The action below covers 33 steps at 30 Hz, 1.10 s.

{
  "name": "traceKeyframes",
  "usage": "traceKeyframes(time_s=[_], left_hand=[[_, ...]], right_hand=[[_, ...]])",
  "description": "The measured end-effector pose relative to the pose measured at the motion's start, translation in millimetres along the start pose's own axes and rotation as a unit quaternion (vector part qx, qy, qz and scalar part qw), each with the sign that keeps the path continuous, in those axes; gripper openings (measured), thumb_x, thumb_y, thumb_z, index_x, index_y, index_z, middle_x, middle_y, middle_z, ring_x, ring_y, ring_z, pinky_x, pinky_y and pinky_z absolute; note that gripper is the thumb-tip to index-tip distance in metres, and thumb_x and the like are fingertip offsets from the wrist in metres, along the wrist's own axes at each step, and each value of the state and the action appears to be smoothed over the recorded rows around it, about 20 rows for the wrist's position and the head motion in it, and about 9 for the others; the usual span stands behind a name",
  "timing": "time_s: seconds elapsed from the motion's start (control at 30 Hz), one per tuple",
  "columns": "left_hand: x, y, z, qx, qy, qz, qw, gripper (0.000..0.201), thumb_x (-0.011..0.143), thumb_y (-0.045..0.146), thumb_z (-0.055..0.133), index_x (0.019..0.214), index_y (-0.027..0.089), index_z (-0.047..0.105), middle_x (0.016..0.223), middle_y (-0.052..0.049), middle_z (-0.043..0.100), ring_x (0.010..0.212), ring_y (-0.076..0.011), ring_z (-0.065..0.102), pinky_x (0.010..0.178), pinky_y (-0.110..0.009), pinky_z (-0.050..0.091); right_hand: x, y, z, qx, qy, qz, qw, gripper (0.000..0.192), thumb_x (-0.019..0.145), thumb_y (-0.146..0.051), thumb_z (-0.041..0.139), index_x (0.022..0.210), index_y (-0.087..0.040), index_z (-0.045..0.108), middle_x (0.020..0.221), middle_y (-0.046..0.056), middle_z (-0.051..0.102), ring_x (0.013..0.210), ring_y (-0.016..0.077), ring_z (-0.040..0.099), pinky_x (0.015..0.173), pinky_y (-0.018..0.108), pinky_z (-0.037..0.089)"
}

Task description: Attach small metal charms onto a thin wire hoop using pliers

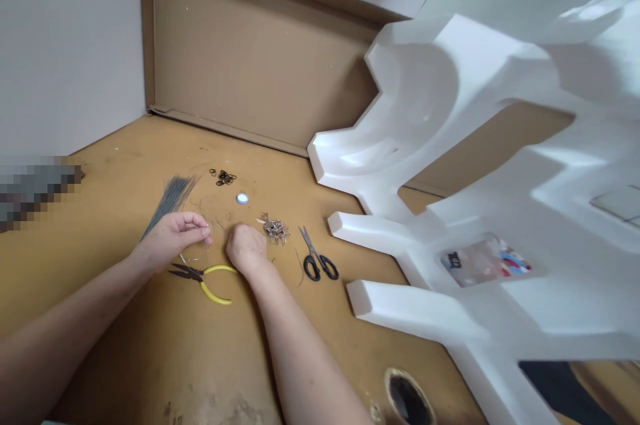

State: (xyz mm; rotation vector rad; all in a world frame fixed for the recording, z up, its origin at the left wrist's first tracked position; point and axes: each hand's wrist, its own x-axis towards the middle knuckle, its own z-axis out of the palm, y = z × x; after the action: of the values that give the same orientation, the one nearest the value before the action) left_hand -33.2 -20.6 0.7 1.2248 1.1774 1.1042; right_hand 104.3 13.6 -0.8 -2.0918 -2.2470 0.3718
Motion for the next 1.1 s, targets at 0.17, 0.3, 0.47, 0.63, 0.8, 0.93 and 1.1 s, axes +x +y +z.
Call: traceKeyframes(time_s=[0.17, 0.3, 0.47, 0.63, 0.8, 0.93, 1.1], left_hand=[[0, -1, 0.0, -0.020, -0.002, -0.002, 1.000, 0.005, 0.063, 0.021, 0.055, 0.060, 0.018, 0.054, 0.059, 0.001, 0.063, 0.060, -0.0108, 0.055, 0.063, -0.024, 0.039], [0, -1, 0.5, -0.012, -0.001, 0.002, 1.000, 0.005, 0.062, 0.021, 0.054, 0.060, 0.017, 0.054, 0.058, 0.001, 0.063, 0.058, -0.0103, 0.053, 0.060, -0.023, 0.038], [-2, 1, 3.5, -0.002, 0.001, -0.003, 1.000, 0.006, 0.062, 0.023, 0.054, 0.062, 0.017, 0.054, 0.058, 0.001, 0.062, 0.052, -0.0096, 0.050, 0.051, -0.022, 0.035], [-4, 4, 6.6, -0.020, 0.000, 0.011, 1.000, 0.006, 0.061, 0.023, 0.054, 0.060, 0.018, 0.052, 0.054, 0.002, 0.060, 0.054, -0.0102, 0.052, 0.057, -0.023, 0.039], [-5, 7, 7.5, -0.043, -0.015, 0.019, 0.999, 0.003, 0.060, 0.020, 0.055, 0.059, 0.018, 0.052, 0.053, 0.003, 0.059, 0.056, -0.0108, 0.055, 0.062, -0.025, 0.041], [-6, 7, 8.4, -0.027, -0.014, -0.003, 1.000, 0.003, 0.061, 0.019, 0.054, 0.058, 0.018, 0.052, 0.052, 0.003, 0.059, 0.053, -0.0100, 0.053, 0.060, -0.024, 0.040], [-4, 3, 7.2, -0.022, -0.018, -0.005, 1.000, 0.004, 0.060, 0.021, 0.053, 0.057, 0.018, 0.052, 0.053, 0.002, 0.060, 0.051, -0.0095, 0.051, 0.055, -0.023, 0.036]], right_hand=[[3, 9, -3, 0.088, 0.025, -0.005, 0.996, 0.019, 0.072, -0.014, 0.042, 0.075, -0.013, 0.061, 0.080, 0.013, 0.065, 0.076, 0.0210, 0.058, 0.064, 0.028, 0.038], [4, 13, -4, 0.198, 0.044, -0.025, 0.979, 0.014, 0.069, -0.011, 0.040, 0.065, -0.015, 0.053, 0.062, 0.003, 0.056, 0.061, 0.0134, 0.050, 0.058, 0.024, 0.036], [-3, 8, 0, 0.340, 0.033, -0.040, 0.939, 0.008, 0.069, -0.017, 0.038, 0.066, -0.018, 0.045, 0.049, -0.007, 0.037, 0.044, 0.0081, 0.037, 0.046, 0.020, 0.033], [-14, -2, -2, 0.632, -0.080, -0.037, 0.770, 0.018, 0.059, -0.021, 0.052, 0.077, -0.017, 0.049, 0.048, -0.009, 0.036, 0.040, 0.0052, 0.029, 0.038, 0.016, 0.021], [-19, -5, -7, 0.681, -0.126, -0.022, 0.721, 0.017, 0.054, -0.022, 0.057, 0.070, -0.015, 0.054, 0.043, -0.007, 0.039, 0.039, 0.0052, 0.030, 0.037, 0.016, 0.017], [-14, 3, -1, 0.574, -0.009, 0.006, 0.819, 0.012, 0.057, -0.023, 0.051, 0.067, -0.016, 0.053, 0.042, -0.008, 0.039, 0.037, 0.0054, 0.031, 0.037, 0.018, 0.023], [0, 14, 13, 0.513, 0.039, 0.014, 0.857, 0.004, 0.054, -0.015, 0.049, 0.057, -0.016, 0.051, 0.044, -0.007, 0.044, 0.038, 0.0051, 0.034, 0.041, 0.019, 0.027]])
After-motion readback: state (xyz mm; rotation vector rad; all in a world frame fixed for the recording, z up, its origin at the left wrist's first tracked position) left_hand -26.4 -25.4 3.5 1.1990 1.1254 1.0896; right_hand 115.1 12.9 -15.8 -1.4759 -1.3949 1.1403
